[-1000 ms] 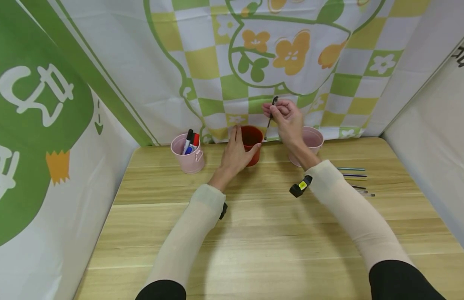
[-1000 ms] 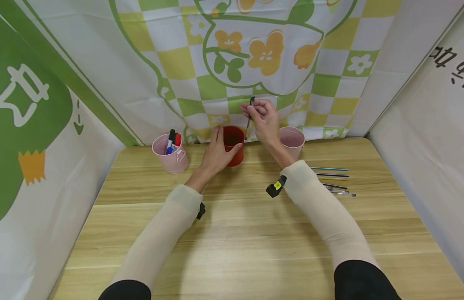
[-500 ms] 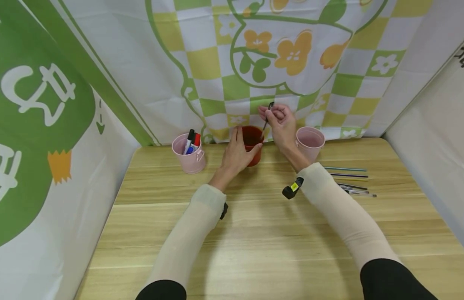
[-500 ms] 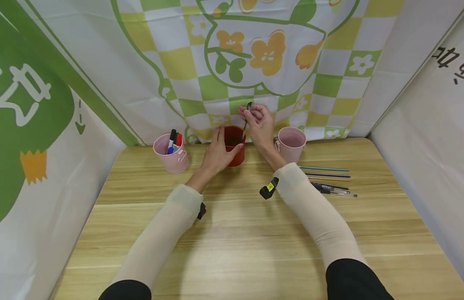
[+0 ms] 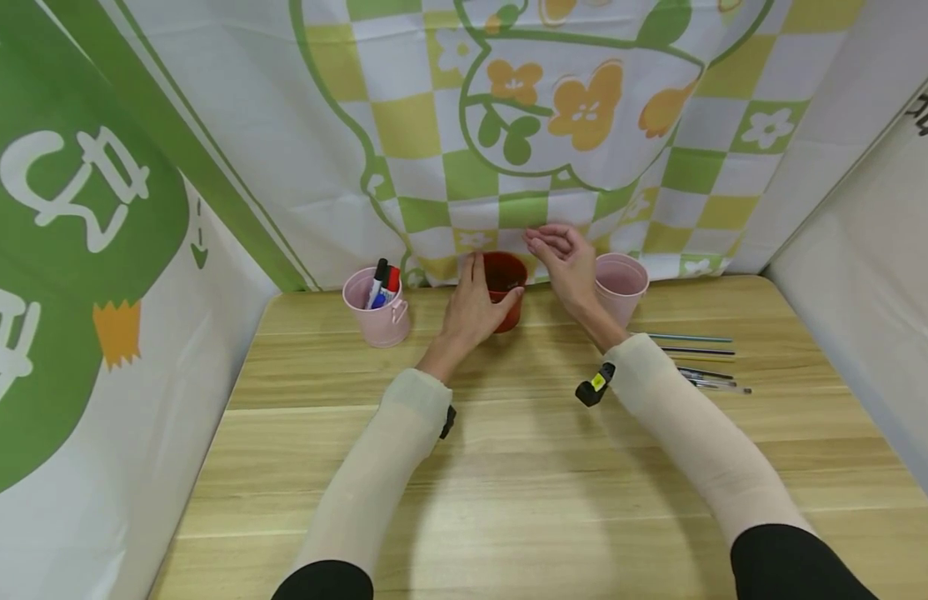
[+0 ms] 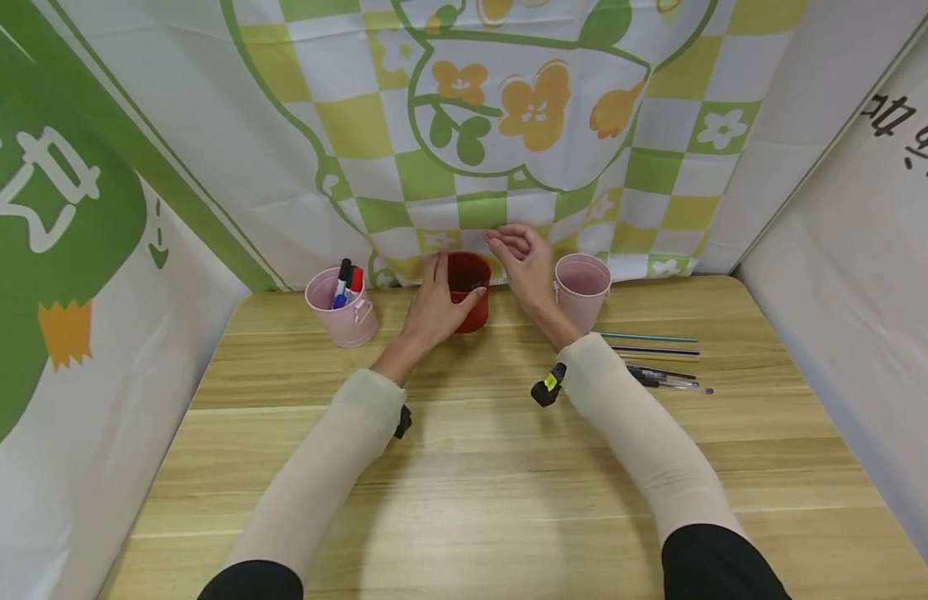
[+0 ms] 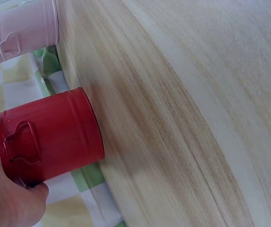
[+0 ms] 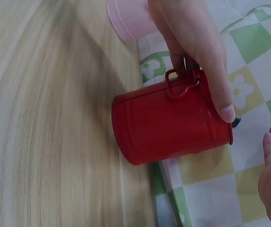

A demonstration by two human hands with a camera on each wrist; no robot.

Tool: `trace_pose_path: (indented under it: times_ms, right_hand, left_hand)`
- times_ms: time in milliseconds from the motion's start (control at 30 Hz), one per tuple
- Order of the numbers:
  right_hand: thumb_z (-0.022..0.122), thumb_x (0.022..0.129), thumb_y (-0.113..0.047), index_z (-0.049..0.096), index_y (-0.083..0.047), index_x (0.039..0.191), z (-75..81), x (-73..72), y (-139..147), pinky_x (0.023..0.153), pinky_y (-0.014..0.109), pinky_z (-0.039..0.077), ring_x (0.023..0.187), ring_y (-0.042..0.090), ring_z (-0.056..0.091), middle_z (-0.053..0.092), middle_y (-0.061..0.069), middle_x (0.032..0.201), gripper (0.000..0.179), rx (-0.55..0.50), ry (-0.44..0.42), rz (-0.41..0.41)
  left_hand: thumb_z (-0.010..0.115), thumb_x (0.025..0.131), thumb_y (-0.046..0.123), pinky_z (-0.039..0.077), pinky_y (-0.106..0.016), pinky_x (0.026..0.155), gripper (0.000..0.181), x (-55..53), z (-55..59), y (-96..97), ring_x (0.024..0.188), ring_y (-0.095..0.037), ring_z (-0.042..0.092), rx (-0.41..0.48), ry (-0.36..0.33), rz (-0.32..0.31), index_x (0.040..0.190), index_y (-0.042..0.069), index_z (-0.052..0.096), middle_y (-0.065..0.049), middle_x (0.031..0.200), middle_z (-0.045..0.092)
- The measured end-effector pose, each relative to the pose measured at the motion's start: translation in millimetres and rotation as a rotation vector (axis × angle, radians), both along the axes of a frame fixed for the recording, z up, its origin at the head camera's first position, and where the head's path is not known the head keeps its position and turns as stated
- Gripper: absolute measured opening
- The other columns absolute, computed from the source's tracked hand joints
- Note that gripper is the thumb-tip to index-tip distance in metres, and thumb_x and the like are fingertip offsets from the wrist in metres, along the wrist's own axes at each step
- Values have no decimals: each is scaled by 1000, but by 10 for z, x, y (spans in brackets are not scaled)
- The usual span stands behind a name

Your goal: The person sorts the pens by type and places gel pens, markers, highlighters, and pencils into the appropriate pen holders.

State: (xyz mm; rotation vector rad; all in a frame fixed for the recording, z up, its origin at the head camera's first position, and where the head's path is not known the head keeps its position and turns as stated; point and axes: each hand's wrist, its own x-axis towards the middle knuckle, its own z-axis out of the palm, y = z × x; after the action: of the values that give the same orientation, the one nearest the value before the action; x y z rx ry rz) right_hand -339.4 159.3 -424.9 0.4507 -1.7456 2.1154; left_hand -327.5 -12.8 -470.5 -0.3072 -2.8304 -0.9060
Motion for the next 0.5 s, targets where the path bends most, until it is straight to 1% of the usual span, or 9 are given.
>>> trace_pose_path:
  times_ms: [133, 233, 333, 433, 500]
  right_hand:
    - [68, 89, 1, 59, 13, 113, -5, 32, 64, 88, 29, 53, 102, 30, 69, 67, 29, 111, 29, 80, 5, -23]
    - [69, 89, -1, 60, 11, 116, 5, 72, 111, 90, 27, 52, 104, 25, 68, 66, 28, 114, 31, 133, -12, -14]
    - [69, 89, -2, 59, 10, 121, 22, 114, 155, 92, 27, 51, 111, 28, 65, 63, 28, 120, 35, 179, -33, 18]
    - [67, 90, 0, 57, 9, 125, 63, 164, 188, 95, 28, 49, 118, 35, 60, 58, 31, 126, 38, 198, -51, 64]
    - [66, 90, 2, 54, 11, 128, 122, 222, 204, 97, 29, 49, 121, 40, 56, 55, 33, 128, 41, 219, -61, 90]
  left_hand:
    - [50, 88, 71, 47, -47, 99, 101, 8, -3, 4, 131, -35, 46, 9, 2, -7, 158, 9, 9, -6, 163, 11]
    - [49, 88, 71, 46, -48, 99, 101, 11, -5, 4, 133, -34, 45, 15, 3, -11, 158, 10, 9, -6, 163, 10]
    - [49, 88, 71, 46, -47, 100, 102, 12, -3, 0, 133, -34, 44, 18, 3, -14, 158, 9, 8, -6, 163, 9]
    - [49, 88, 71, 46, -47, 100, 102, 10, -3, -2, 133, -34, 45, 17, 10, -15, 158, 8, 9, -7, 162, 10]
    - [50, 88, 70, 46, -47, 99, 102, 10, -2, -1, 133, -34, 45, 16, 15, -17, 157, 8, 10, -8, 162, 11]
